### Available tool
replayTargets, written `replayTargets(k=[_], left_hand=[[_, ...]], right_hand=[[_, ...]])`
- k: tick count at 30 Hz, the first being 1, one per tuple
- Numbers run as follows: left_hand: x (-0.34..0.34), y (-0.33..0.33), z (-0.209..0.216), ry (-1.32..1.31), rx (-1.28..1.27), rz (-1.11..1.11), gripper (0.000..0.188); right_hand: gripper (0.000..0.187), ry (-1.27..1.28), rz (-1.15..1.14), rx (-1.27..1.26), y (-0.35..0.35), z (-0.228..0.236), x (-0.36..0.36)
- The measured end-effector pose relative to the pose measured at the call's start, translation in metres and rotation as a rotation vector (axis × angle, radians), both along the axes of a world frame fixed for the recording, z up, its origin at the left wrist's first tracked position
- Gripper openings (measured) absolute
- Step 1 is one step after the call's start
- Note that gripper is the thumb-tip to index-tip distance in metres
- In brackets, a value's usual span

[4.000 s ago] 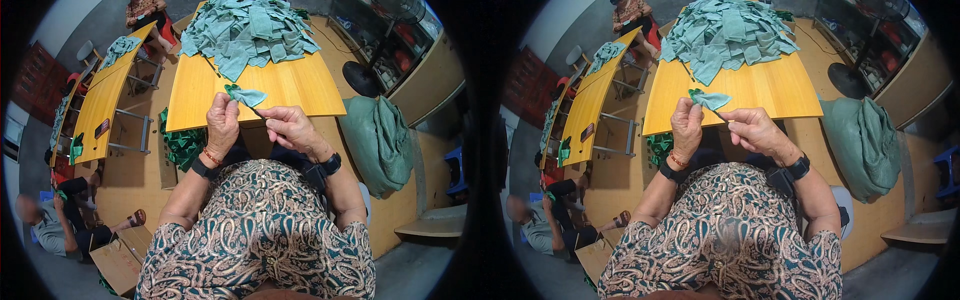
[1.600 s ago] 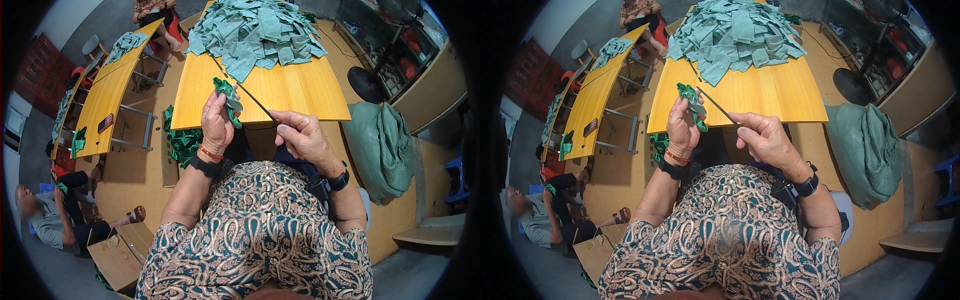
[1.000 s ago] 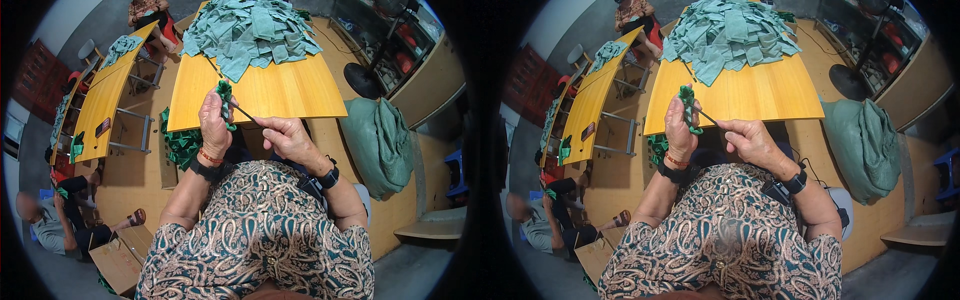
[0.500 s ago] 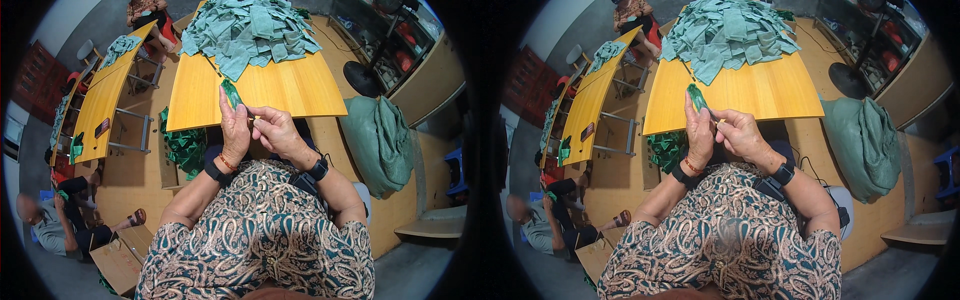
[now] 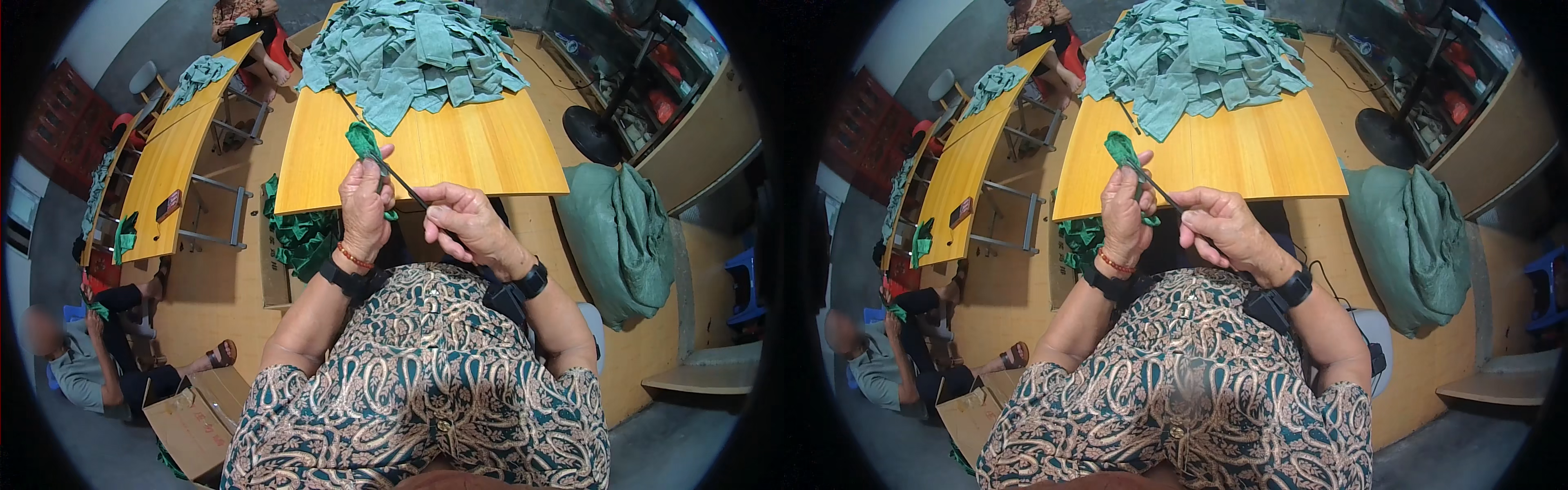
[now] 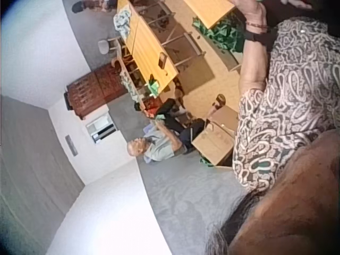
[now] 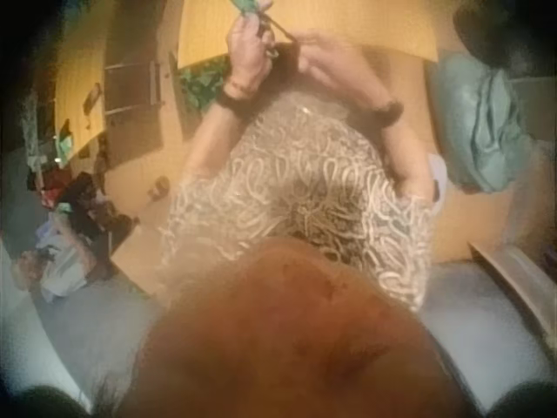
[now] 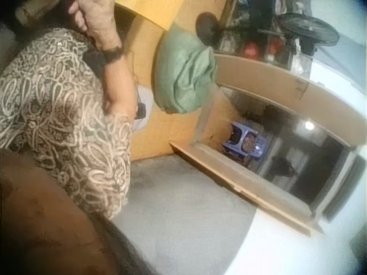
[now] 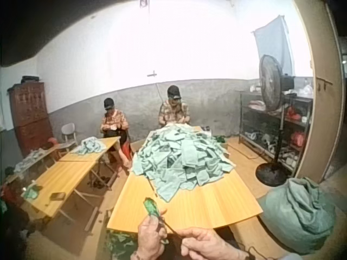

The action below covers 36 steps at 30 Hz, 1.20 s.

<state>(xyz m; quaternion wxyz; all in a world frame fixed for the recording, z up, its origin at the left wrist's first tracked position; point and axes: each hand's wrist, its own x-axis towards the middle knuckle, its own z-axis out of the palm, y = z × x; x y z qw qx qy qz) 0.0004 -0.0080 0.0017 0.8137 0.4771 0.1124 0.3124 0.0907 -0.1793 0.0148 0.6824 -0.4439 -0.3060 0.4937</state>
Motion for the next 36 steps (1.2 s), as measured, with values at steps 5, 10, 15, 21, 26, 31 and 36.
replayTargets(k=[5,10,15,21,26,31,36], left_hand=[[-0.003,0.011,0.007,-0.038,-0.039,-0.008,0.035],[-0.002,0.006,0.006,0.034,0.011,0.023,0.028],[-0.002,0.005,0.005,0.116,0.201,0.044,0.020],[0.011,-0.030,-0.027,0.121,0.553,0.059,0.031],[0.003,-0.019,-0.014,0.228,0.389,-0.169,0.040],[0.003,-0.010,-0.004,0.057,-0.021,-0.318,0.057],[0.007,0.004,-0.004,-0.178,-0.220,-0.391,0.052]], right_hand=[[0.034,-0.037,0.017,-0.052,-0.007,-0.001,0.003],[0.034,-0.051,-0.010,-0.093,-0.003,-0.007,0.008],[0.032,-0.053,-0.038,-0.096,-0.001,-0.006,0.010],[0.023,-0.036,-0.199,-0.019,0.020,-0.011,0.007],[0.015,-0.020,-0.215,0.032,0.013,-0.003,0.004],[0.018,0.076,-0.056,0.050,0.005,-0.011,0.008],[0.019,0.227,0.068,0.081,0.003,-0.018,0.006]])
